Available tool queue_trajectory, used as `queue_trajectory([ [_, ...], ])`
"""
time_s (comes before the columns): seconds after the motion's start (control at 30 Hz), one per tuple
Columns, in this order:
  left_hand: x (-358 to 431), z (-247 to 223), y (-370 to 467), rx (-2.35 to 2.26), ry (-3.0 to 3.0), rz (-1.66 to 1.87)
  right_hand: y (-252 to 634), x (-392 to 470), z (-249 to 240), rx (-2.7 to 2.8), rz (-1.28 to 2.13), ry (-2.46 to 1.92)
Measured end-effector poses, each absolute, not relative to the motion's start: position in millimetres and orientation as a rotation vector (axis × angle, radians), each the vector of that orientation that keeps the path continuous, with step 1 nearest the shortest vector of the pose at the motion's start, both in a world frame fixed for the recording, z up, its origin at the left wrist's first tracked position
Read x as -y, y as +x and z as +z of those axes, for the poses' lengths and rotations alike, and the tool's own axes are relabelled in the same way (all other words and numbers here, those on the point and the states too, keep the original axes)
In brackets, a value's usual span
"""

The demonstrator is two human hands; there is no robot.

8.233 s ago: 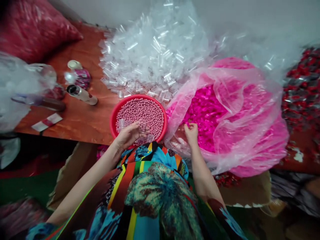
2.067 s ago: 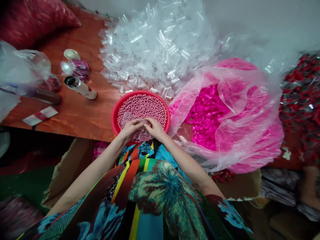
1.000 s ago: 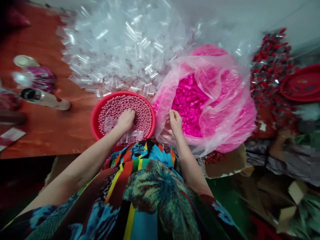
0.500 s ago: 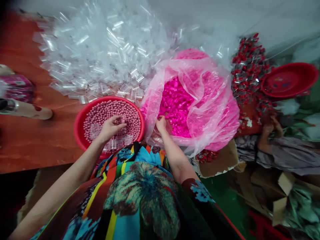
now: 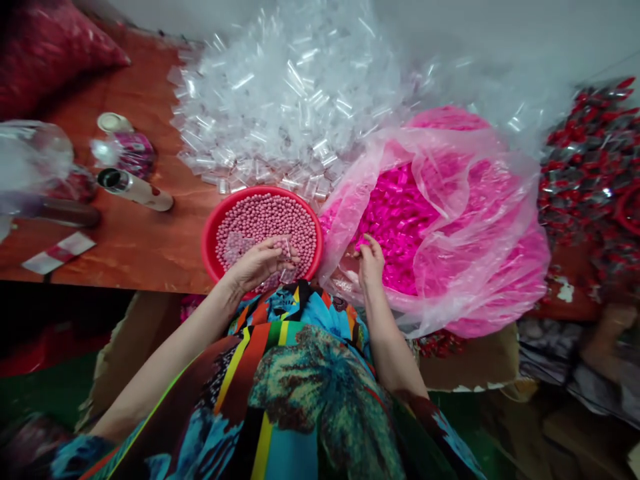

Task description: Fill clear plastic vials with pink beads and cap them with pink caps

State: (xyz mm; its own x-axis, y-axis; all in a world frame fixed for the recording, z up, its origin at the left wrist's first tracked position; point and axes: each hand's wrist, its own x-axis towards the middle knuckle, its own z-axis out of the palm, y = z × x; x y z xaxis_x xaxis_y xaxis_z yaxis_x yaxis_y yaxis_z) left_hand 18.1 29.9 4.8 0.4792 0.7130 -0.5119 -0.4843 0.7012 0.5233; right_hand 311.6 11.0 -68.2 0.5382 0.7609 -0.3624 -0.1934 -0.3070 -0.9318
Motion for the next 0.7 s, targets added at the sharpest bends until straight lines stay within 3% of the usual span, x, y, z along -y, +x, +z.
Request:
queue_trajectory([
  [0.27, -30.7, 9.5, 28.4, -0.718, 0.278, 0.723, 228.0, -7.8, -3.8, 0.962, 1.536, -1.330],
  [0.53, -21.2, 12.0, 18.0, -0.810, 0.294, 0.753, 212.5, -14.9, 6.7, 1.656, 1.215, -1.394],
  [0.7, -17.7, 7.7, 13.0, -0.770, 0.284, 0.761, 208.8, -15.2, 5.0, 1.465, 1.263, -1.421],
])
